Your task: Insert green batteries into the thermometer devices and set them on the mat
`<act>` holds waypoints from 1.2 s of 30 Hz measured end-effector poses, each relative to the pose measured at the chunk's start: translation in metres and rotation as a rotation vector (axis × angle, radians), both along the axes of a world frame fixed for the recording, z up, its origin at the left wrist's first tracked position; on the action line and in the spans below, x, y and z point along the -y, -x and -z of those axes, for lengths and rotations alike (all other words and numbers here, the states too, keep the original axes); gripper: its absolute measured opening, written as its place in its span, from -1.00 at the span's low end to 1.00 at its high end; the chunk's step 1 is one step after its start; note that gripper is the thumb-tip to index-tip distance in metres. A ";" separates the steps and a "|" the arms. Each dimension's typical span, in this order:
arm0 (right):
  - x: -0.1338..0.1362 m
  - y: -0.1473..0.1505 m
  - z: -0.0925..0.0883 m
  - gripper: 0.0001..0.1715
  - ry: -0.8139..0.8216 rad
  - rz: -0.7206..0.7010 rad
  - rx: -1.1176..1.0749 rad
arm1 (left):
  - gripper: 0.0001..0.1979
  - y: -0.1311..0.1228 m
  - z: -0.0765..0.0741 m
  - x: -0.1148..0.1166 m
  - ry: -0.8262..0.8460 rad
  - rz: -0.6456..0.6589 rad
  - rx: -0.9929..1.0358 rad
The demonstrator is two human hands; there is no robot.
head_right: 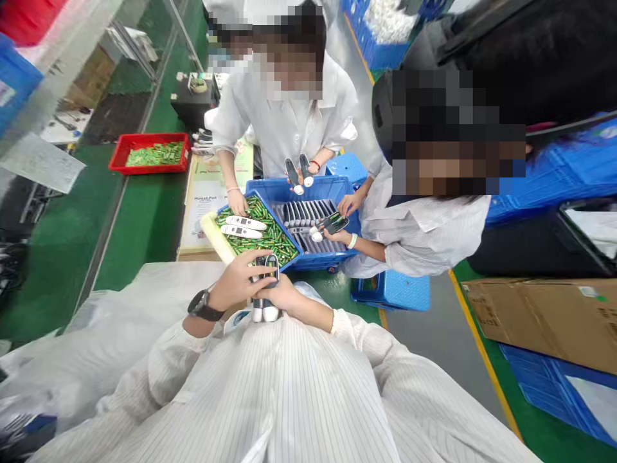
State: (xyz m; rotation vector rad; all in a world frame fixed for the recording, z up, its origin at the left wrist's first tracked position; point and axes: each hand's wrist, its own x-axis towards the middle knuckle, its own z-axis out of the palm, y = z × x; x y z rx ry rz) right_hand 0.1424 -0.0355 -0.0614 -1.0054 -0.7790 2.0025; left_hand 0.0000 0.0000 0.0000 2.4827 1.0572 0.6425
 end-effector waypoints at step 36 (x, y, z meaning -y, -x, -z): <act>0.004 -0.002 -0.007 -0.65 0.102 -0.043 0.042 | -0.53 -0.012 -0.003 -0.012 0.455 -0.156 -0.141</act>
